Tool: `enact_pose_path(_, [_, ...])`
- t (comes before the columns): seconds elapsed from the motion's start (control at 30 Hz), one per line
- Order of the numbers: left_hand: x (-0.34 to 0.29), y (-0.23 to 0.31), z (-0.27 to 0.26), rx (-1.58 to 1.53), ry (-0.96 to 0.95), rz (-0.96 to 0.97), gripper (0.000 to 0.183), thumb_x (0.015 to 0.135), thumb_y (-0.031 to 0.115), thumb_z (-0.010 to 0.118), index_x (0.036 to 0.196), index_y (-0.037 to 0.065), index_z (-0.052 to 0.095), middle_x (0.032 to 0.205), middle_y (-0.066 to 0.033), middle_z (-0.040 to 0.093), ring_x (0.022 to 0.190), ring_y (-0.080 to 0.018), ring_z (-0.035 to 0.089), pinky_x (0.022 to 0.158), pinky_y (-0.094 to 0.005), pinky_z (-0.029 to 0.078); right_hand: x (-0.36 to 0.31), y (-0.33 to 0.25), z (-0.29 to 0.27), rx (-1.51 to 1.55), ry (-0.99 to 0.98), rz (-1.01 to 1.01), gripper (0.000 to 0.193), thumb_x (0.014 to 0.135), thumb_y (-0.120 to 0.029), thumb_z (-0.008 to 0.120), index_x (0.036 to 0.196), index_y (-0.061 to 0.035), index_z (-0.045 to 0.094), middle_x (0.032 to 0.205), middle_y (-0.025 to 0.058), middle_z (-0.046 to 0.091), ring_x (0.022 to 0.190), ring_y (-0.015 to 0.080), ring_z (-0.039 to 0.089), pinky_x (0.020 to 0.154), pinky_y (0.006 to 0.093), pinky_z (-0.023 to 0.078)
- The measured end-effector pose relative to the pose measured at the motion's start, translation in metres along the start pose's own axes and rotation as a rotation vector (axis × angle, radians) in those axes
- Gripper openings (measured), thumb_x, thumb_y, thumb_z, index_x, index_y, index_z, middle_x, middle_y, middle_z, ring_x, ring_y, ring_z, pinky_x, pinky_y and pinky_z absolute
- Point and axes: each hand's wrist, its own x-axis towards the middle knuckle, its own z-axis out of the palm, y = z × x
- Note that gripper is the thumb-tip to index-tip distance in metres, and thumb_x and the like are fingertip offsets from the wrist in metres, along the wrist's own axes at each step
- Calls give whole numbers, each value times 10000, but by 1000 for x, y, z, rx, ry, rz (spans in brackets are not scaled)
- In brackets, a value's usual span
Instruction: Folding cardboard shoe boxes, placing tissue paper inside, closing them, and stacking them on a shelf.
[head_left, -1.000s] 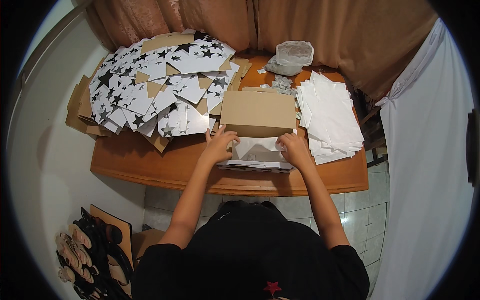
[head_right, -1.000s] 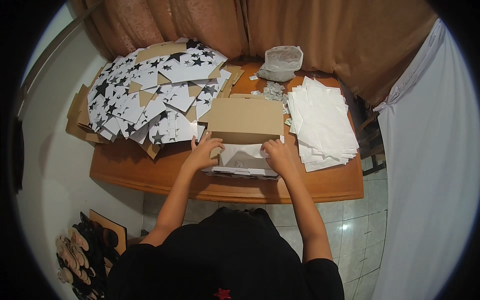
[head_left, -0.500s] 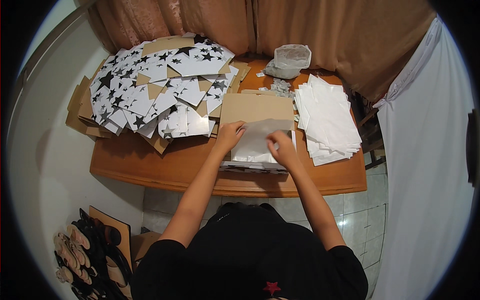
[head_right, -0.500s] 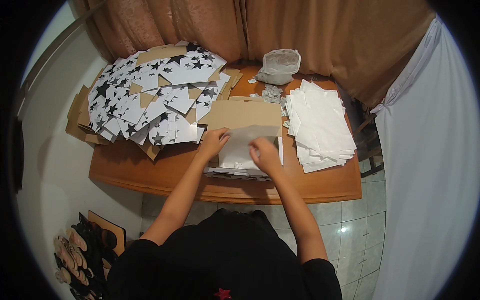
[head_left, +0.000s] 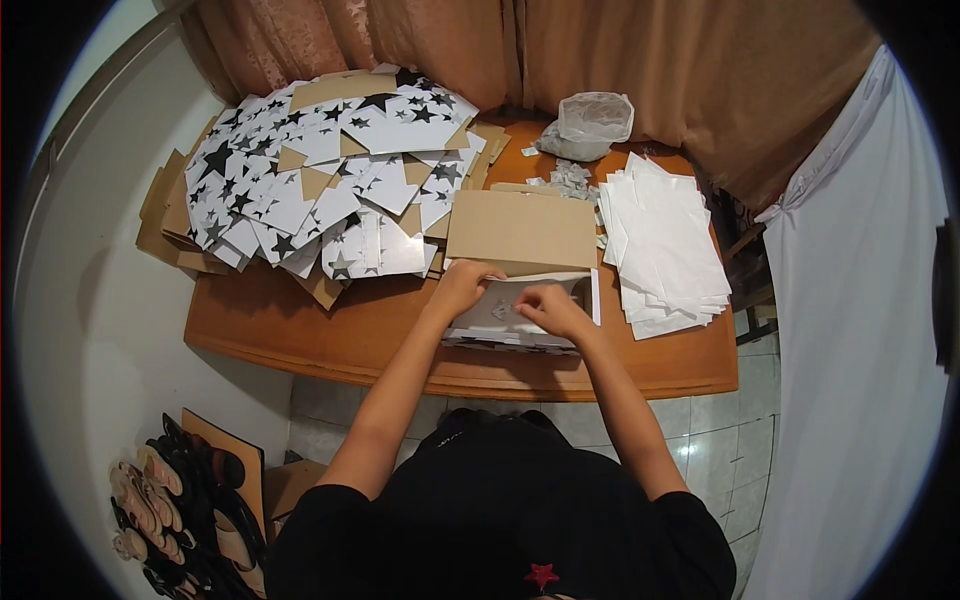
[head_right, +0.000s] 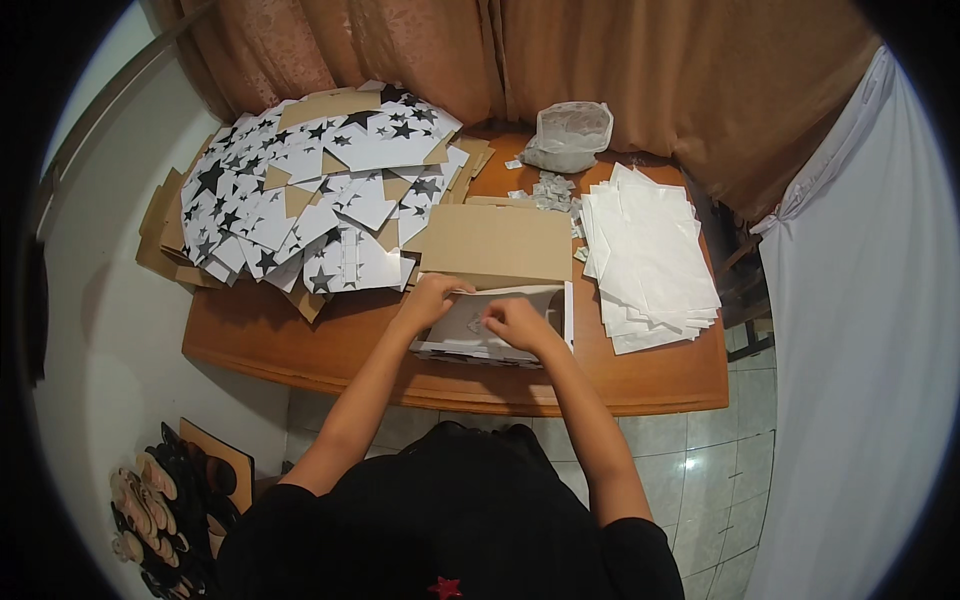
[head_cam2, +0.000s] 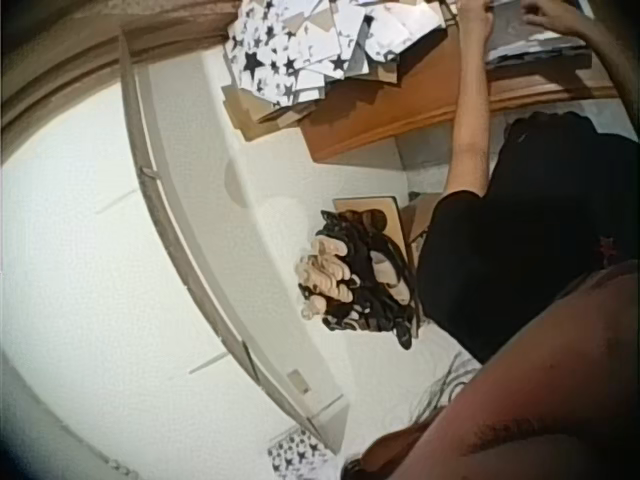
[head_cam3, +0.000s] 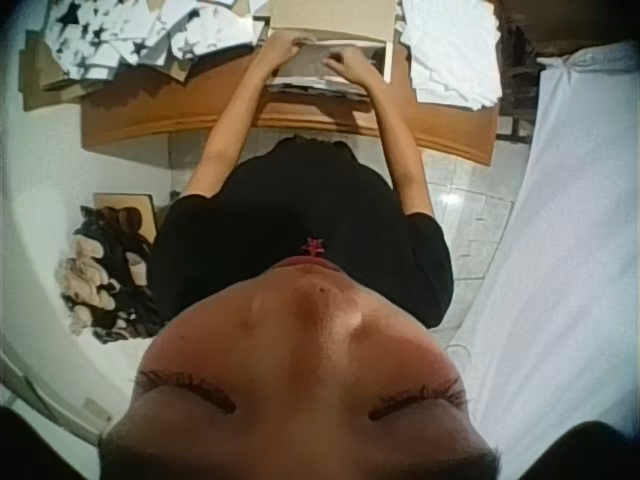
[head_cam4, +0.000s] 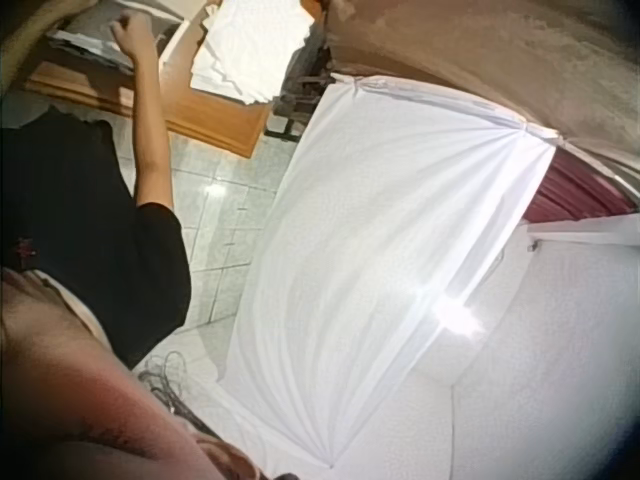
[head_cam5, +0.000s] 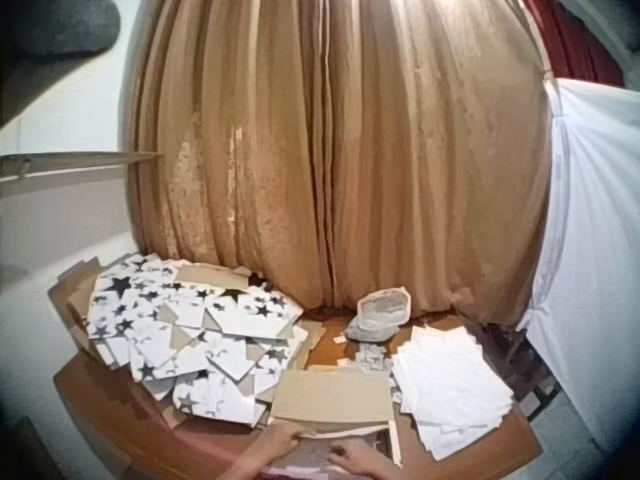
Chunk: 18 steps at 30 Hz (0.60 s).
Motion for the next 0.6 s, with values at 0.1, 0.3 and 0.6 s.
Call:
enact_pose_path(0.1, [-3,4,2,15,64,67,228,661,-37,605,860,65,654,833,-109,653,799,-282,614,716,-354,466,-24,-37,-24,-361,792,-232,215,645,-42,688,830,-61,580,763,91,543,835,238,535,801,383,398])
enact_pose_path(0.3, [-3,4,2,126,203,192,230,673,-47,582,853,84,639,858,-105,647,838,-281,599,726,-372,456,-26,17,-35,-661,532,-159,176,608,-63,697,754,-138,634,754,61,564,806,229,545,771,372,413])
enact_pose_path(0.6, [-15,-13,8,437,-654,-44,330,732,-43,519,977,135,650,1044,-143,605,918,-331,580,805,-374,459,-23,14,-36,-254,-198,185,129,723,-65,560,822,-51,641,872,130,622,807,289,594,741,349,471])
